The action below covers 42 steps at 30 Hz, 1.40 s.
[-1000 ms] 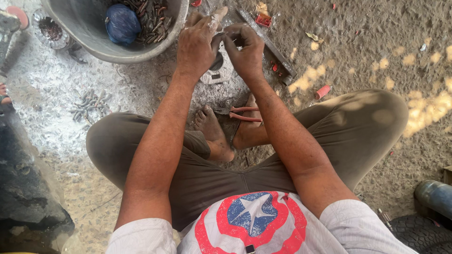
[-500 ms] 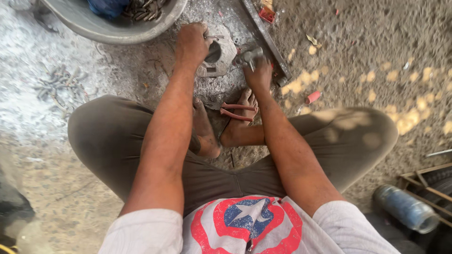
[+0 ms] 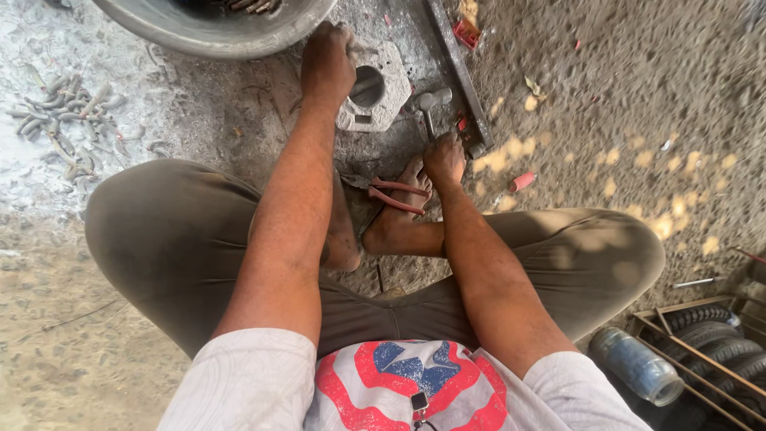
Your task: The person sits cross-legged on the ground and repeatedly places small metal pins into a metal mold, then strikes them with a hammer to shape them. The person picks up pins from a pile on the ground, places them in the mold, hammers them, and removes the shaped pieces.
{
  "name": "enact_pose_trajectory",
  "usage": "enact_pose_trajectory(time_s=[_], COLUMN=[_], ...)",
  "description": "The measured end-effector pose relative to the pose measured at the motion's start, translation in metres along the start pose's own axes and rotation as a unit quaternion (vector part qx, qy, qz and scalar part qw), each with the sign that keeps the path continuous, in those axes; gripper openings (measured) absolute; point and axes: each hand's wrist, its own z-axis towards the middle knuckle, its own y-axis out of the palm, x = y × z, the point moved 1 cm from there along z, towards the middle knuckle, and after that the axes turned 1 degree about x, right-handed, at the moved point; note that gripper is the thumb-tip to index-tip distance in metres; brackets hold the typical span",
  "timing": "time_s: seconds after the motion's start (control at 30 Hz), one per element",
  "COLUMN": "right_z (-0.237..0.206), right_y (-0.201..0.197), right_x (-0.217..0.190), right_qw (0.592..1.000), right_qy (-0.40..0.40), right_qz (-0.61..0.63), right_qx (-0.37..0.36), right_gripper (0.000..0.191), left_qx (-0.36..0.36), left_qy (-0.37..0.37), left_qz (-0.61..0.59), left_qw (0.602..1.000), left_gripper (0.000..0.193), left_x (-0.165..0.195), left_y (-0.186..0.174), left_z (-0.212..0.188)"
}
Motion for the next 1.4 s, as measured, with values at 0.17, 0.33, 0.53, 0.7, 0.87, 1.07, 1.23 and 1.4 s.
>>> enact_pose_trajectory(time_s=[0.17,0.33,0.53,0.7,0.87,1.07,1.23,1.4], right_z=[-0.008,-0.005,-0.006,-0.006,-0.012,-0.001,-0.003,-0.007], right_y=[-0.011,-0.039,-0.07,-0.063,-0.03,-0.048,-0.04,-0.018], right_x=[-0.011,-0.03,-0.08,-0.108,-0.115,-0.12,-0.116,-0.113], right_qw=[0.997,0.987,0.964,0.899,0.945,0.913,0.818,0.967], right_qy=[-0.027,0.039,-0.071,-0.25,-0.21,-0.172,-0.288,-0.163], right_qz=[0.036,0.152,0.244,0.328,0.245,0.369,0.494,0.191], right_qx=[0.069,0.029,0.076,0.151,0.049,0.034,0.064,0.036], right_gripper=[0.033,0.033,0.042,0.036,0.037,0.032,0.032,0.039], left_qx=[-0.002,0.028,0.023,-0.026,0.021,0.005,0.057,0.094], left_qy=[0.006,0.045,0.01,-0.014,0.001,-0.004,0.053,0.082], left_qz=[0.026,0.026,0.016,0.006,-0.037,-0.011,-0.048,-0.033], left_qw=[1.0,0.998,1.0,1.0,0.999,1.0,0.996,0.992], left_gripper=[0.011,0.012,0.016,0.005,0.006,0.012,0.014,0.009], left_x=[0.001,-0.002,-0.005,-0.012,-0.011,-0.01,-0.014,-0.011], left_y=[-0.009,-0.012,-0.009,-0.004,-0.006,-0.007,-0.003,-0.01], left_z=[-0.006,-0.011,-0.005,-0.003,-0.005,-0.001,-0.007,-0.009])
